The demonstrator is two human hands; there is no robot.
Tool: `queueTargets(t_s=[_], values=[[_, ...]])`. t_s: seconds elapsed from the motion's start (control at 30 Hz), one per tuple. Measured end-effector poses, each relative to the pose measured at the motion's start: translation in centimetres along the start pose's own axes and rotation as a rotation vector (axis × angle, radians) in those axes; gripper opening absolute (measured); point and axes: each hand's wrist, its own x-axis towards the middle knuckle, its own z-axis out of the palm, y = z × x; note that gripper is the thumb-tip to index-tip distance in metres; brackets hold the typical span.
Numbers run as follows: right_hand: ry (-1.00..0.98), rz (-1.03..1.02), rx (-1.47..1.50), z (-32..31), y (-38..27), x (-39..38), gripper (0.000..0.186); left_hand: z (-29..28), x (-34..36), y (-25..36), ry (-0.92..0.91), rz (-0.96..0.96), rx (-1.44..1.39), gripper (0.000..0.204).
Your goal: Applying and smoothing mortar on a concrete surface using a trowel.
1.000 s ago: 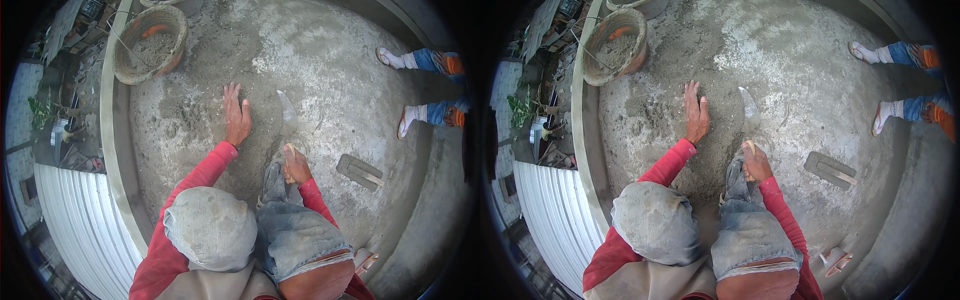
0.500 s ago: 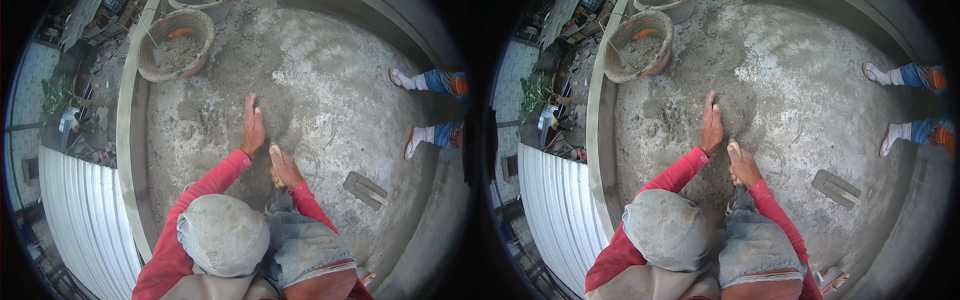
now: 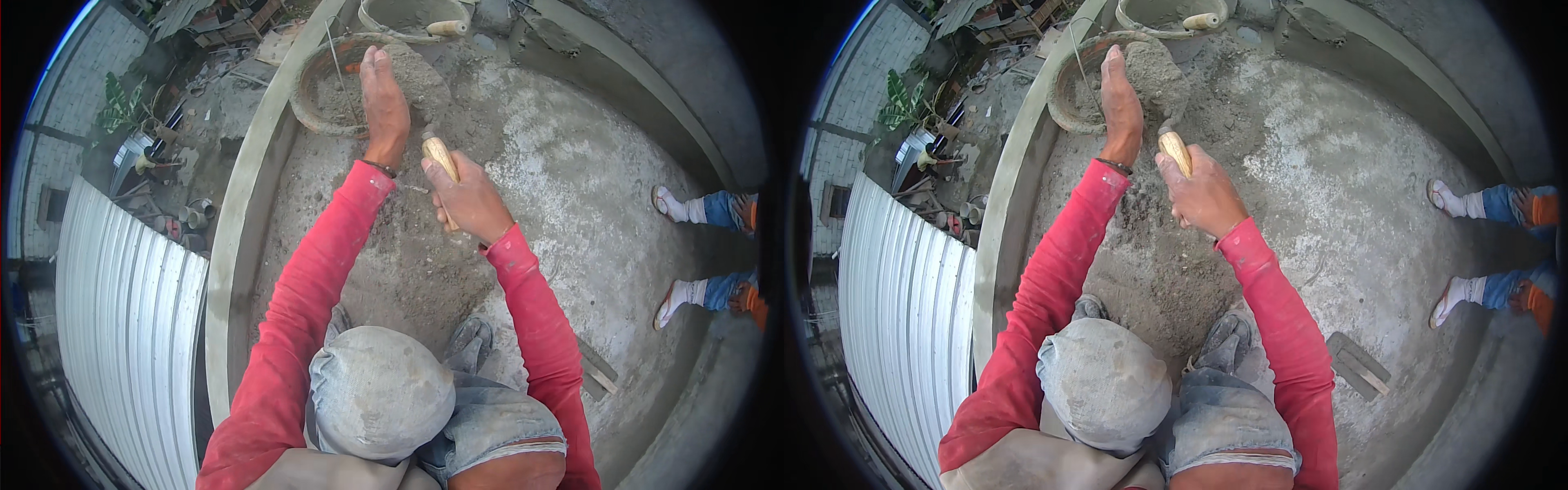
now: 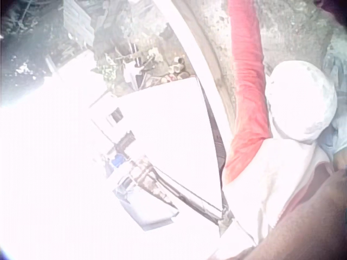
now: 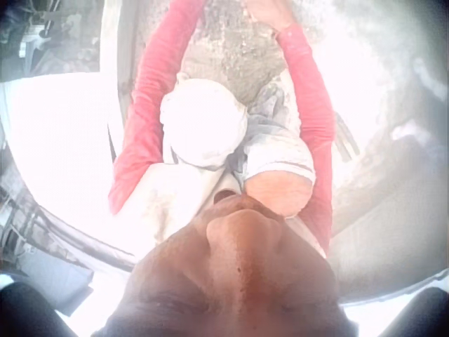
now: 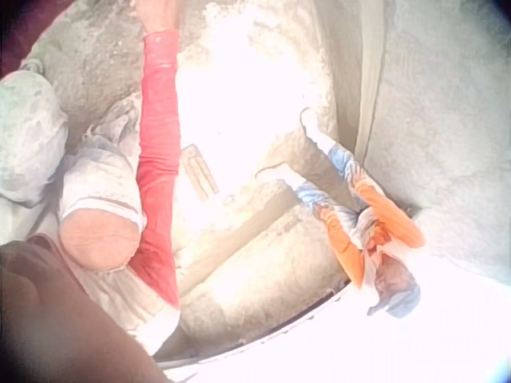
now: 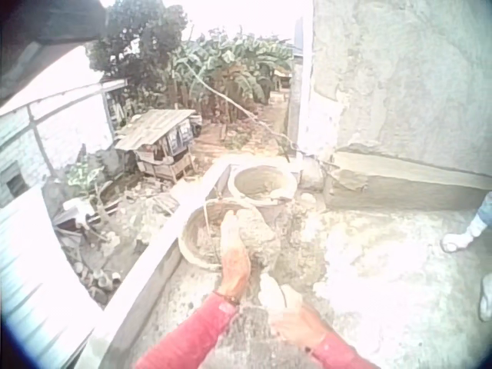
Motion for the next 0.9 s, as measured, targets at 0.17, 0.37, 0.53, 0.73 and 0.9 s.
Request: queueTargets(t_s=[0.17, 0.37, 0.53, 0.73, 0.9], values=[[0.31, -0.079, -0.529, -4.3, 3.4, 2.4, 0.044, -3.1, -3.8, -0.1, -0.055, 0.509, 0.318, 0.057], [0.567, 0.12, -0.885, -17.8, 13.1, 10.2, 0.055, -7.6, -14.8, -8.3, -0.54, 0.217, 0.522, 0.053], [0.371, 0.087, -0.898, -13.8, 15.8, 10.7, 0.056, -8.8, -14.8, -13.6, -0.435, 0.026, 0.821, 0.059], [0.087, 0.069, -0.889, -10.2, 16.2, 0.2, 0.053, -8.3, -13.2, -14.6, -0.412, -0.026, 0.847, 0.065], [0.381, 0.179, -0.822, -17.1, 16.5, 1.8, 0.053, -7.4, -13.4, -14.3, -0.451, -0.015, 0.836, 0.067]])
